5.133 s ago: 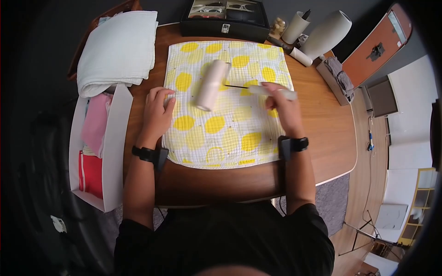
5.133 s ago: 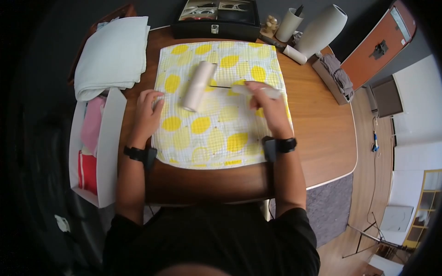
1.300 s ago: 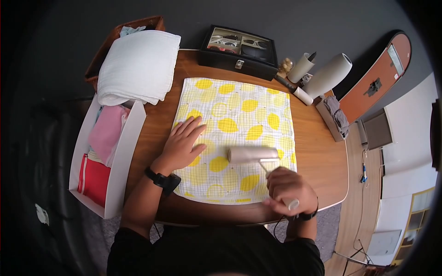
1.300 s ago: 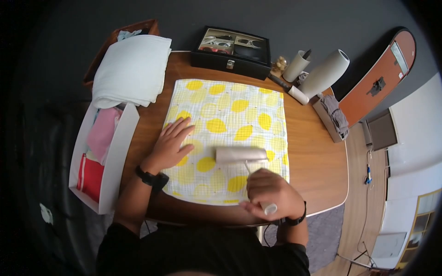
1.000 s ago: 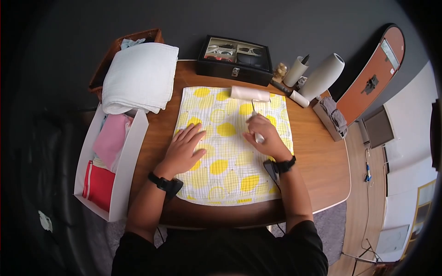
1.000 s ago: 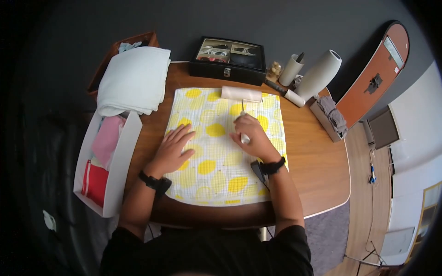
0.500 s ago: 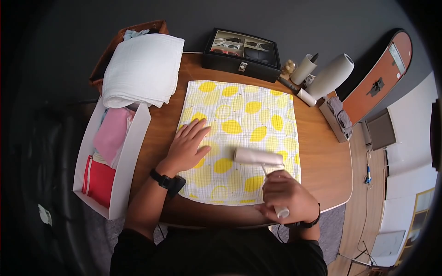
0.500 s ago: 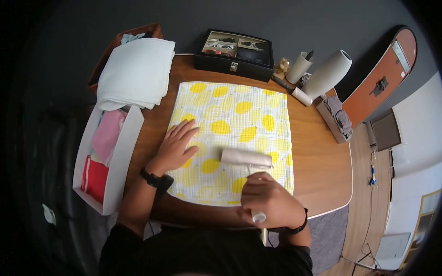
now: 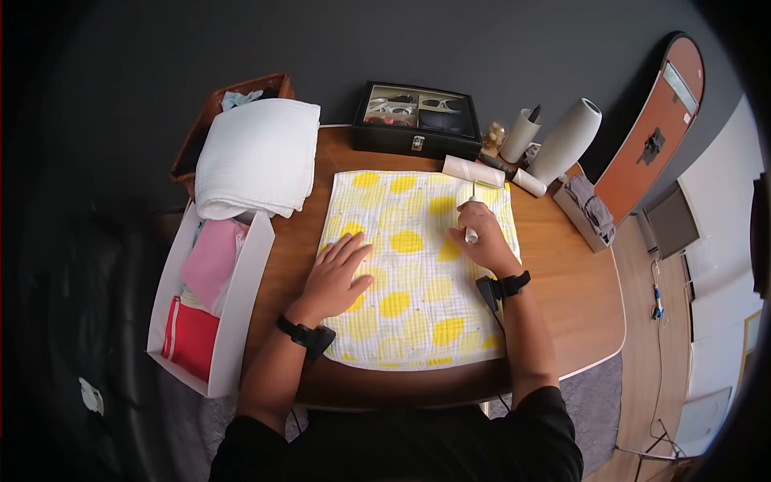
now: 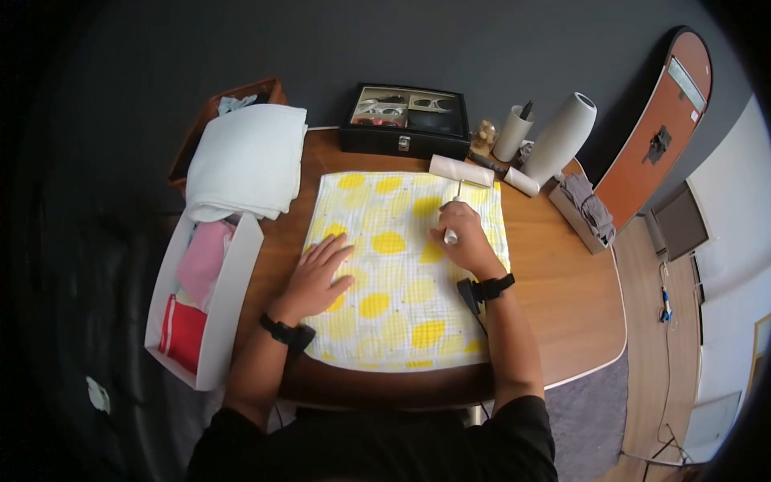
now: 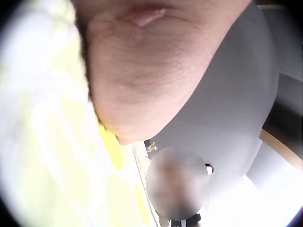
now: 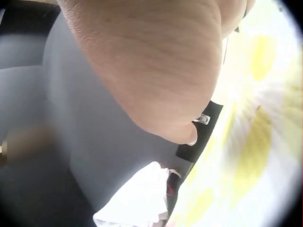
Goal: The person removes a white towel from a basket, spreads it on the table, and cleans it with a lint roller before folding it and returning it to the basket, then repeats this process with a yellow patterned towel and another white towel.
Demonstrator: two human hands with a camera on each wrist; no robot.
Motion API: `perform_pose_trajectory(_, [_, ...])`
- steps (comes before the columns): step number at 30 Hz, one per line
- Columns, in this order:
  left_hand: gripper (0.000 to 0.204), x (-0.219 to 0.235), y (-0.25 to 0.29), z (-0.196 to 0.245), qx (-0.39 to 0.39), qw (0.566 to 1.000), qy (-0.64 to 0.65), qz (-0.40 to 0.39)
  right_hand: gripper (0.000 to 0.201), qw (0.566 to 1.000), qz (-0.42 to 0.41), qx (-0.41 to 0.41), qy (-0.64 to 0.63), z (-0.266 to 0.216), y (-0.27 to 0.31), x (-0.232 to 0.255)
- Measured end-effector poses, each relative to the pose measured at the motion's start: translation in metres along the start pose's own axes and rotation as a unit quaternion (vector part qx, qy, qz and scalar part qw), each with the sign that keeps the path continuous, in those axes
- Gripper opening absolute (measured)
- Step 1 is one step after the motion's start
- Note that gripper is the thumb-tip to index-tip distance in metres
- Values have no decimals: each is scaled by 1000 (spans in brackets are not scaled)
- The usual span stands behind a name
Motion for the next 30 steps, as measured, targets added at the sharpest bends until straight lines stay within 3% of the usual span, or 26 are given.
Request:
perform_pose_trajectory(3, [59, 0, 0, 0, -4, 1000, -3, 7, 34, 997, -31, -77, 5, -30, -2, 20])
perform_pose_trajectory(6, [59, 1, 0, 2, -5, 1000, -3, 11, 27, 988, -134, -79, 18, -87, 5, 49])
perform_pose_trajectory(11, [58, 1, 0, 2, -5, 1000, -2, 14, 32, 953, -265, -68, -131, -177, 20, 89])
perform_pose_trajectory(14, [58, 2, -1, 3, -3, 1000, 0, 14, 34, 951, -255, -93, -146, -191, 21, 95])
perform_pose_trajectory(18, [59, 0, -1, 3, -3, 1000, -2, 4, 38, 974, -167, -93, -120, -140, 28, 80])
perform_pose_trajectory(22, [59, 2, -1, 4, 2, 1000, -7, -6, 31, 998, -58, 4, -39, -48, 32, 47])
perform_pose_trajectory(24, [60, 2, 0, 4, 6, 1000, -7, -9, 28, 998, -56, -33, 7, -8, 43, 34])
perform_pose_trajectory(27, [60, 1, -2, 4, 5, 1000, -3, -8, 27, 992, -61, -93, 66, 3, 40, 31])
perform_pose_trajectory(30, [61, 0, 1, 2, 5, 1000, -6, -9, 28, 984, -102, -126, 77, -21, 32, 49])
Point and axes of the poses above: each hand's wrist, its own y-axis away from the middle knuckle, its own x-axis out of the back of the hand, z = x × y, the point moved 4 cm from there along -y, towards the middle knuckle, and after that the axes turned 11 degrees about x, right-handed, at the moved point
